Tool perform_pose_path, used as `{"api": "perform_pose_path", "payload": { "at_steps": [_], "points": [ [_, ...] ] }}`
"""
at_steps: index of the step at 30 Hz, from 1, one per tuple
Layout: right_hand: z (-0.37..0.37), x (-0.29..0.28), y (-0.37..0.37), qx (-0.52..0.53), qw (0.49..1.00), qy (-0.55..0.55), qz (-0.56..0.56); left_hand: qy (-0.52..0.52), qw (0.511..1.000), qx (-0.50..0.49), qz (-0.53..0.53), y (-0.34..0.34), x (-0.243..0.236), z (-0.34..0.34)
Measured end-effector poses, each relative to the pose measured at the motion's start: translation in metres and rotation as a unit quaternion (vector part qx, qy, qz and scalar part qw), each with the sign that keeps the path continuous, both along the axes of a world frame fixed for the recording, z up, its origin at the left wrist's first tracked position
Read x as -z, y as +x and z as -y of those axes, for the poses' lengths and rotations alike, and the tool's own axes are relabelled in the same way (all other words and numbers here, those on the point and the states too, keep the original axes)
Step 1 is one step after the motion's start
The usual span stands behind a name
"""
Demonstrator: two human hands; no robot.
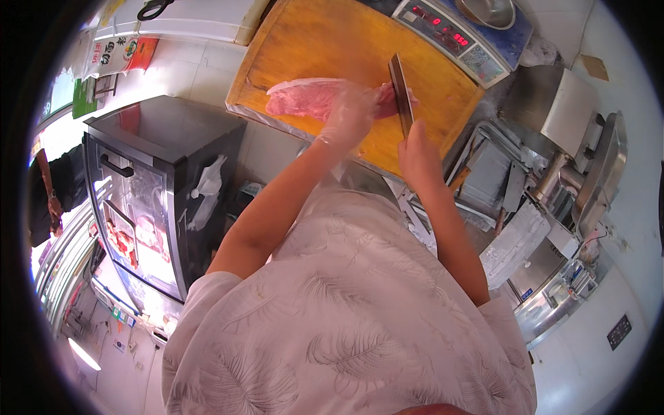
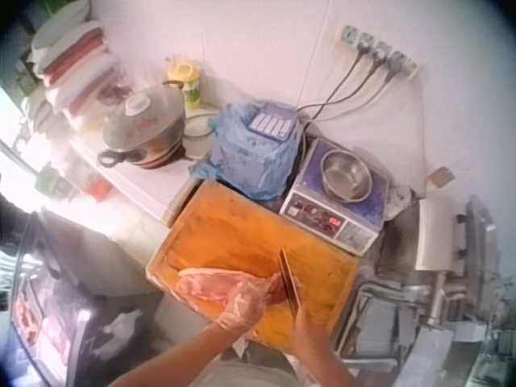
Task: The person retrieves a piece of raw meat from a refrigerated display case, weighs it on a digital scale, and then chops it into smaller pieces on a cutting board using a cleaver. The chopped meat is then placed into a plastic bag.
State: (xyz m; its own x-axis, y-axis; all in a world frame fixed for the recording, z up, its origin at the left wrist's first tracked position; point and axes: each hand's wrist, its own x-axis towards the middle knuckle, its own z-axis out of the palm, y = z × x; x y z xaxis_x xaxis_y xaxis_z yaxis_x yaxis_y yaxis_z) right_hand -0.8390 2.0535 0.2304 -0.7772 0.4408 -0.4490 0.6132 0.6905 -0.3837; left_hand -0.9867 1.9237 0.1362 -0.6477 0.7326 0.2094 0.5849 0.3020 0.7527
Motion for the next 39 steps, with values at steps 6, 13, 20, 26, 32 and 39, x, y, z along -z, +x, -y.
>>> {"api": "perform_pose_path", "payload": {
  "at_steps": [6,13,20,26,32,39],
  "points": [
    [-0.003,0.041,-0.035,0.010,0.998,-0.003,-0.065,-0.038,0.996,-0.009,0.075,-0.003,-0.005,-0.002],
    [-0.052,0.077,-0.019,0.054,0.981,-0.078,-0.171,0.057,0.998,0.027,0.007,-0.001,-0.005,0.012],
    [-0.015,-0.007,-0.012,0.070,0.986,-0.068,-0.136,0.067,0.992,-0.049,0.100,0.000,-0.025,0.017],
    [0.017,-0.020,0.007,-0.014,0.999,0.013,-0.037,0.031,0.988,-0.018,0.150,-0.005,-0.039,0.006],
    [0.025,-0.002,-0.010,-0.007,1.000,0.008,0.012,-0.019,0.997,-0.022,0.078,-0.007,-0.014,0.002],
    [0.024,0.023,-0.053,-0.002,1.000,0.000,-0.001,-0.018,0.989,-0.025,0.143,-0.016,-0.020,-0.005]
  ]
}}
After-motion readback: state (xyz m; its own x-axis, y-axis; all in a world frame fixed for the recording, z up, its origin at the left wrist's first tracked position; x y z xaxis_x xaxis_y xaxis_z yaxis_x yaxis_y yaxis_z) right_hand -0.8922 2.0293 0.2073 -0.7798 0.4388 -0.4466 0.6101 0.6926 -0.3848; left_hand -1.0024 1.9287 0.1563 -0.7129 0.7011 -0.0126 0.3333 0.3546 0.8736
